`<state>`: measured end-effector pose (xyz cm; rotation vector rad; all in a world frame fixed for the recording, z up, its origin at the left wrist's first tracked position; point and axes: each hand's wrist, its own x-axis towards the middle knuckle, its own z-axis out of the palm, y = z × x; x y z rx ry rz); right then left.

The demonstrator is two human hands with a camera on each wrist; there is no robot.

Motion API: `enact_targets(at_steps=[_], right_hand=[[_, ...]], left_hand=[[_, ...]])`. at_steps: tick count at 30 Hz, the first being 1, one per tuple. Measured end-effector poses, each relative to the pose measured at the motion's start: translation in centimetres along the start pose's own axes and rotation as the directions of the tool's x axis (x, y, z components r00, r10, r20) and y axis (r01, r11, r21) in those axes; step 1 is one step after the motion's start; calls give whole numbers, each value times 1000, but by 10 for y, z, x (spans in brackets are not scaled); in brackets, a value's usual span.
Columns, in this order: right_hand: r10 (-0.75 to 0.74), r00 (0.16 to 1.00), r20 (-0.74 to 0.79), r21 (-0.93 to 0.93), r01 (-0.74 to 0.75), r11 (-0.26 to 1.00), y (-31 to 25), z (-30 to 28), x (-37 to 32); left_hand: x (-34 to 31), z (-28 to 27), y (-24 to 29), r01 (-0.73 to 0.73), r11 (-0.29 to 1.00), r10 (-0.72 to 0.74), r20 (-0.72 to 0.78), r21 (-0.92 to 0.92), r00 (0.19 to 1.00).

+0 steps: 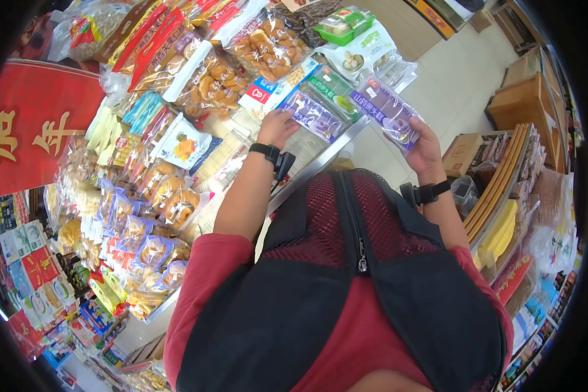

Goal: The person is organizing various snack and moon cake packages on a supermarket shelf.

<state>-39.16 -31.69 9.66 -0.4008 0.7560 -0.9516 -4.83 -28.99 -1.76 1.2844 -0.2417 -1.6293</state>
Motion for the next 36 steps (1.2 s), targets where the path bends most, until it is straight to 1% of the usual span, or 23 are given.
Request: enact_targets(at_steps=[1, 3, 4, 5, 8, 9, 11, 12, 14, 15, 17, 21, 23, 25, 28, 29, 30, 31, 33, 34, 35, 36], right_hand=[[3, 1000, -5, 7, -3, 1000, 0, 0, 0], [2, 1000, -12, 13, -2, 1000, 0, -2, 1], [2, 1000, -16, 22, -1, 1000, 0, -7, 2], [0, 1000, -20, 31, 0, 1000, 0, -10, 2], [4, 1000, -11, 15, -4, 1000, -1, -7, 1], [6, 1000, -12, 17, -5, 1000, -1, -6, 1], [-3, 999, -36, 5, 3, 1000, -1, -5, 2], [-2, 999, -35, 4, 2, 1000, 0, -9, 4], [18, 1000, -25, -10, -18, 1000, 2, -17, 8], [22, 1000, -21, -10, -22, 1000, 4, -14, 9], [31, 999, -10, -13, -31, 999, 5, -7, 10], [50, 999, 18, -6, -50, 999, 10, -1, 13], [67, 997, 48, -13, -66, 998, 13, 2, 14], [69, 997, 41, -26, -68, 997, 16, 7, 14], [79, 996, 33, -34, -78, 996, 19, 14, 14], [87, 996, 35, -30, -86, 996, 20, 15, 15], [87, 996, 36, -30, -86, 996, 21, 16, 16], [96, 995, 28, -41, -94, 995, 23, 17, 16], [108, 994, 19, -50, -107, 993, 28, 19, 17], [120, 991, 64, -70, -115, 991, 30, 21, 19], [132, 985, 112, -91, -122, 988, 33, 25, 21], [134, 984, 116, -91, -124, 988, 36, 30, 23]], left_hand=[[5, 3, -4, 1, 1000, -1, 2, 0, 1000], [13, 8, -12, -73, 997, 73, -1, 11, 997], [15, 8, -16, -83, 995, 83, 5, 63, 997], [16, 10, -21, -83, 994, 83, 9, 65, 997], [0, 23, -25, 26, 999, -27, 64, 20, 998], [3, 25, -30, 28, 999, -29, 63, 20, 998], [9, 26, -36, 28, 995, -33, 58, 92, 998], [9, 28, -34, 27, 995, -33, 58, 92, 998], [7, 27, -29, 79, 991, -91, 106, 110, 990], [4, 28, -25, 78, 991, -89, 102, 109, 991], [-2, 32, -16, 142, 975, -163, 109, 173, 981], [-16, 42, -17, 162, 976, -178, 111, 145, 978], [-16, 47, -23, 183, 980, -192, 128, 79, 973], [-16, 48, -25, 171, 984, -175, 123, 48, 977], [-20, 44, -21, 197, 980, -199, 136, 30, 971], [-23, 42, -17, 154, 960, -169, 49, 233, 984], [-29, 44, -10, 122, 895, -121, -29, 430, 992], [-36, 45, -6, 122, 894, -122, -29, 430, 992], [-53, 47, -2, -87, 919, 93, 3, 384, 996], [-60, 50, 1, -72, 960, 57, 62, 270, 996], [-67, 53, 5, -72, 960, 59, 59, 269, 997], [-74, 57, 11, 14, 989, -42, 185, 150, 982]])
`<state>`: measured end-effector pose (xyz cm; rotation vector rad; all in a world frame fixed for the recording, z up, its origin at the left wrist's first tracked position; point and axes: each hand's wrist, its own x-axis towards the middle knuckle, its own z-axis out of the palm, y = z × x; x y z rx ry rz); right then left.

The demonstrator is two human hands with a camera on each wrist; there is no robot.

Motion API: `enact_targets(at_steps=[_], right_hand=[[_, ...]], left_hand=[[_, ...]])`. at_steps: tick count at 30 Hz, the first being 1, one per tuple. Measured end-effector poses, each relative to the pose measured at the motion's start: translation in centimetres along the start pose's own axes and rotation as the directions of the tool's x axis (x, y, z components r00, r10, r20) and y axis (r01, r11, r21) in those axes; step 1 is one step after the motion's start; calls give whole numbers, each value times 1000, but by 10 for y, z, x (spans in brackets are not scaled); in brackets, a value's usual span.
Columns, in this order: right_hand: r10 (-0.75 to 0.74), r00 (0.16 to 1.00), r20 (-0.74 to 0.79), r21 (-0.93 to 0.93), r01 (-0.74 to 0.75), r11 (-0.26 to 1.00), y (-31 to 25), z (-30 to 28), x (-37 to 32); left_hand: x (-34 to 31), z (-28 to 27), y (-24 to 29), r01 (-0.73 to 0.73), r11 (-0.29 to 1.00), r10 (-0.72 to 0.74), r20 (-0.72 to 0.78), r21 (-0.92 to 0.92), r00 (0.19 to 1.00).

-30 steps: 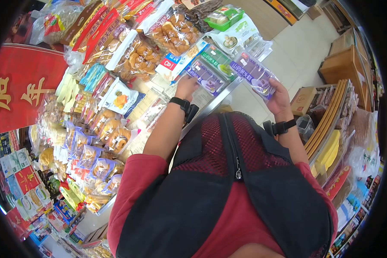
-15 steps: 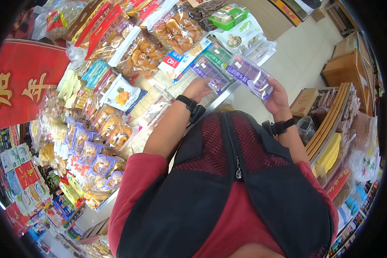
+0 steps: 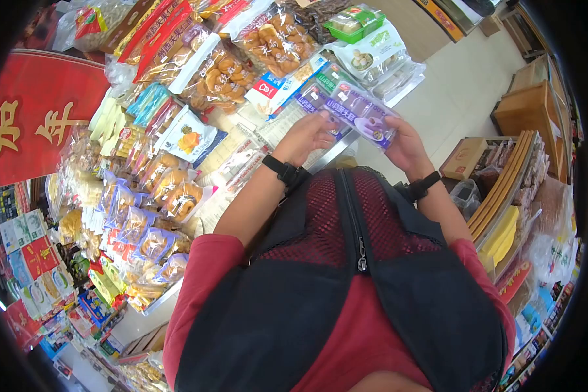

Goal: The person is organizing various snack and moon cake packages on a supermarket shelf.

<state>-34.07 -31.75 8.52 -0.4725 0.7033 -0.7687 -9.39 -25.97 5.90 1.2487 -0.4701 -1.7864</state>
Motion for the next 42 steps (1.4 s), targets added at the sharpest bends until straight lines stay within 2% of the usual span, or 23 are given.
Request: enact_targets(at_steps=[1, 3, 5, 6, 7, 9, 10, 12, 14, 21, 23, 24, 26, 27, 29, 32, 36, 40, 42], right_hand=[[32, 998, 50, -8, -32, 999, 2, 6, 3], [66, 993, 101, -20, -64, 998, 5, 21, 6], [159, 980, 118, -117, -145, 982, 6, 35, 5], [223, 968, 114, -176, -201, 964, 11, 24, 11], [223, 968, 115, -178, -201, 963, 12, 20, 12], [295, 955, -20, -329, -285, 900, 14, 16, 10], [296, 955, -21, -331, -286, 899, 15, 15, 9], [214, 962, -170, -507, -272, 818, 15, 13, 8], [192, 961, -199, -527, -271, 806, 15, 9, 5], [112, 964, -240, -585, -236, 776, 16, 4, -1], [90, 968, -236, -607, -219, 764, 18, 0, 1], [71, 971, -229, -631, -204, 748, 19, -1, 2], [63, 971, -230, -648, -201, 735, 19, -2, 3], [56, 972, -230, -666, -199, 719, 20, -2, 4], [56, 971, -232, -674, -202, 711, 21, -1, 4], [53, 971, -233, -690, -204, 694, 23, -3, 8], [22, 971, -237, -706, -188, 683, 26, -12, 11], [-10, 970, -243, -720, -174, 671, 28, -15, 12], [-68, 983, -172, -802, -100, 589, 31, -17, 14]], left_hand=[[-4, 2, 3, 80, 989, -61, 151, -126, 987], [4, -5, -2, 55, 987, -32, 150, -149, 988], [14, -14, -9, 30, 985, -4, 151, -172, 989], [18, -21, -12, 0, 979, 17, 79, -202, 997], [22, -28, -14, -33, 973, 35, 6, -230, 999], [32, -41, -21, -41, 975, 30, -53, -216, 998], [38, -47, -25, -44, 987, 28, -103, -154, 994], [49, -53, -31, -44, 995, 30, -151, -93, 988], [57, -54, -36, -33, 999, 27, -178, -29, 984], [63, -32, -33, -58, 996, 39, -247, -70, 968], [62, -30, -29, -35, 996, 53, -233, 82, 971], [62, -30, -28, -34, 996, 53, -232, 84, 971], [65, -32, -25, -6, 956, 73, -218, 294, 973], [68, -32, -25, -6, 956, 73, -219, 294, 973], [73, -30, -24, 28, 882, 113, -268, 471, 957], [73, -26, -19, 29, 856, 120, -253, 516, 960], [71, -30, -23, 9, 884, 126, -256, 468, 958], [63, -29, -23, 115, 891, -17, -222, 440, 975], [62, -27, -24, 142, 894, -61, -200, 424, 978]])
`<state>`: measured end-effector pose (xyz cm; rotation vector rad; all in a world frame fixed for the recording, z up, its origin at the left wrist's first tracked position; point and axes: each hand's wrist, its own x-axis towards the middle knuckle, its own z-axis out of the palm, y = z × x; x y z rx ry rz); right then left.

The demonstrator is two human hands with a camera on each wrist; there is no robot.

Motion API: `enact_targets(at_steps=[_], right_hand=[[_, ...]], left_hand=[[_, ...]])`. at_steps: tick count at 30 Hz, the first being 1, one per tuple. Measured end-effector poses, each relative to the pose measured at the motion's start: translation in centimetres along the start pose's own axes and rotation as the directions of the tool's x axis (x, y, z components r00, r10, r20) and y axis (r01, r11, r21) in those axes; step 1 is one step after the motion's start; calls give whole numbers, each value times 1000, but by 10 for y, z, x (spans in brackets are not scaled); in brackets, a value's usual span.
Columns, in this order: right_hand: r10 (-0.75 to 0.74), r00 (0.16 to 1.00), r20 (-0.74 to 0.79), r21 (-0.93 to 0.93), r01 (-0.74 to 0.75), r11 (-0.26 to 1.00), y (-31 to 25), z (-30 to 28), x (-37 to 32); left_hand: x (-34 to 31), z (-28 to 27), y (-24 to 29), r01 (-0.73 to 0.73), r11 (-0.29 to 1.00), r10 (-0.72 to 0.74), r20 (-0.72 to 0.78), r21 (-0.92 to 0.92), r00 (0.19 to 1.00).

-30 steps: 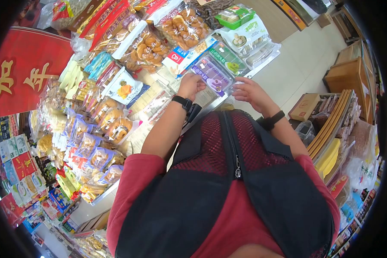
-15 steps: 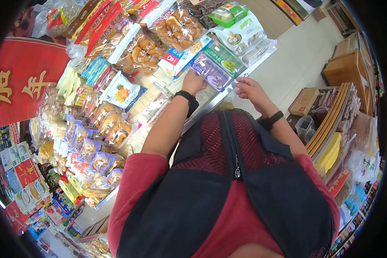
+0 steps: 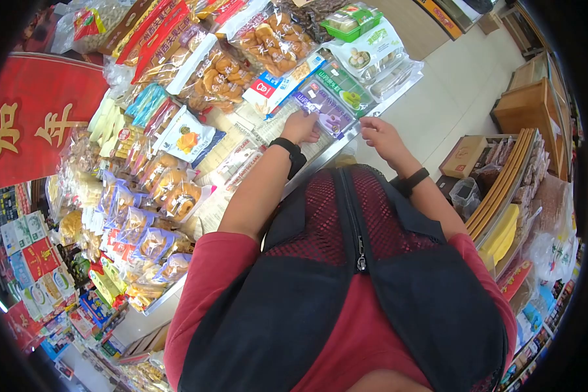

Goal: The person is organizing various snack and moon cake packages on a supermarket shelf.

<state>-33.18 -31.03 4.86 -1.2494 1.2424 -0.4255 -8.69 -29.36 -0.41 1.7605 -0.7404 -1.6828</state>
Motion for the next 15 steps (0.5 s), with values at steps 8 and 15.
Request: enact_targets(at_steps=[8, 15], right_hand=[[-182, 983, -5, -362, 168, 917, 8, 2, 4], [-520, 854, 9, -692, 381, 613, 1, 5, 8]], left_hand=[[11, 5, -13, 66, 971, -52, 67, -229, 996], [5, 7, -13, 58, 959, -47, 46, -277, 998]])
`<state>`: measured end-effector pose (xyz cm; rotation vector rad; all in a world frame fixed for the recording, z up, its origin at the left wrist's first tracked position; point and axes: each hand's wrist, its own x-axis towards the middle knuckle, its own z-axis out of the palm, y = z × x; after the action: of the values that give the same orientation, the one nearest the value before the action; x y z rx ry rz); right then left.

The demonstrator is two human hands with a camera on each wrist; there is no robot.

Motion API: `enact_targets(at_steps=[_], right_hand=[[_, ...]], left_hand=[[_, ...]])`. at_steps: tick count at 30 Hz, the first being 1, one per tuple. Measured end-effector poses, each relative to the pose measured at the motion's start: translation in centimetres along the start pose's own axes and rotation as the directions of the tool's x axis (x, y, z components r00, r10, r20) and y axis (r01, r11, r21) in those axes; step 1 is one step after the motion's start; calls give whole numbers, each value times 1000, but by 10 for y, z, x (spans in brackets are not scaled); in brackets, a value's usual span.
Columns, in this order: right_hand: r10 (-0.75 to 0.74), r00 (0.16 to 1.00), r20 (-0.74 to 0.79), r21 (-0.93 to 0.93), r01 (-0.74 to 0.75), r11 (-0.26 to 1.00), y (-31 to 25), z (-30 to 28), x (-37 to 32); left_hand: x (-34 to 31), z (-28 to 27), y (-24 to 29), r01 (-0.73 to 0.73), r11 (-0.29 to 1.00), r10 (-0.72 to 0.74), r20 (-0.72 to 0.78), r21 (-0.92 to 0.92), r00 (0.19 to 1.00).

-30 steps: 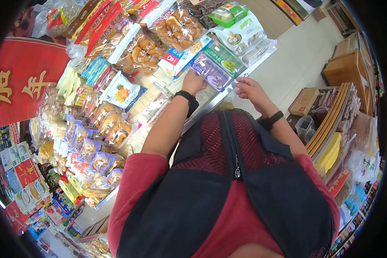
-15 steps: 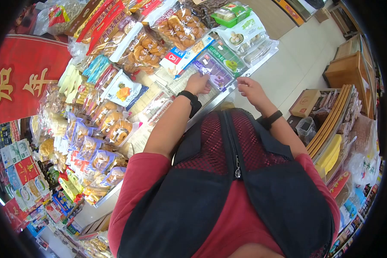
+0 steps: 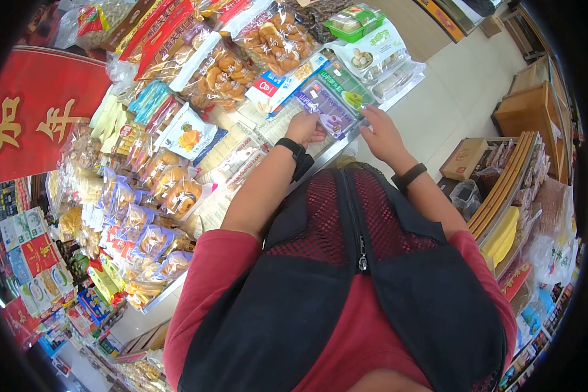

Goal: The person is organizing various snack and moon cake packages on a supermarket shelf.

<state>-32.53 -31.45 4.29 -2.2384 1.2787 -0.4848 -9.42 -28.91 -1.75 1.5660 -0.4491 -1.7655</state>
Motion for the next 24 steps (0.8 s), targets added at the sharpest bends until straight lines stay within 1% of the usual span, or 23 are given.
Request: enact_targets(at_steps=[1, 3, 4, 6, 8, 9, 10, 11, 12, 14, 15, 17, 18, 20, 21, 22, 23, 24], right_hand=[[-1, 1000, 1, 0, 1, 1000, -2, 0, 2], [-96, 992, 78, -156, 107, 982, -5, -1, 6], [-96, 992, 78, -157, 107, 982, -6, 0, 7], [-128, 983, 135, -260, 160, 952, -6, 3, 7], [-133, 977, 168, -285, 178, 942, -2, 7, 9], [-134, 971, 199, -311, 192, 931, -1, 6, 10], [-140, 969, 205, -311, 199, 929, -1, 5, 10], [-117, 972, 206, -284, 174, 943, 0, 4, 10], [-94, 974, 208, -256, 146, 955, 0, 3, 11], [-106, 973, 203, -263, 159, 952, 4, 5, 12], [-113, 975, 193, -271, 164, 948, 4, 5, 12], [-116, 973, 198, -263, 167, 950, 5, 4, 11], [-116, 972, 202, -254, 167, 953, 4, 4, 11], [-132, 971, 200, -243, 180, 953, 6, 5, 11], [-138, 972, 190, -239, 182, 954, 6, 5, 11], [-141, 971, 196, -233, 185, 955, 4, 4, 11], [-123, 977, 177, -192, 157, 969, 1, 1, 11], [-104, 982, 158, -152, 128, 980, -2, -2, 12]], left_hand=[[1, -2, -3, 25, 999, -25, 18, -27, 1000], [2, -3, -5, 50, 997, -48, 38, -53, 998], [0, -2, -7, 73, 996, -72, 29, -49, 997], [-2, 0, -8, 97, 994, -96, 15, -50, 995], [-2, 3, -6, 92, 994, -85, 124, -53, 989], [0, 3, -4, 90, 994, -83, 121, -59, 989], [2, 3, -3, 97, 994, -89, 150, -47, 985], [3, 3, -3, 102, 994, -95, 178, -34, 979], [2, 3, -1, 102, 994, -94, 173, -40, 980], [-1, 2, 0, 101, 995, -97, 189, -9, 977], [-1, 2, -1, 101, 995, -97, 185, -14, 978], [-2, -2, -4, 108, 994, -104, 131, -18, 986], [-13, -4, 0, 109, 994, -106, 122, -24, 987], [-45, -13, 14, -55, 990, 47, 66, 127, 997], [-42, -31, 4, -149, 985, 142, 85, 81, 986], [-54, -42, 1, -263, 956, 273, -67, 128, 960], [-65, -63, 1, -313, 909, 360, -140, 276, 922], [-65, -89, -7, -284, 770, 478, -223, 571, 849]])
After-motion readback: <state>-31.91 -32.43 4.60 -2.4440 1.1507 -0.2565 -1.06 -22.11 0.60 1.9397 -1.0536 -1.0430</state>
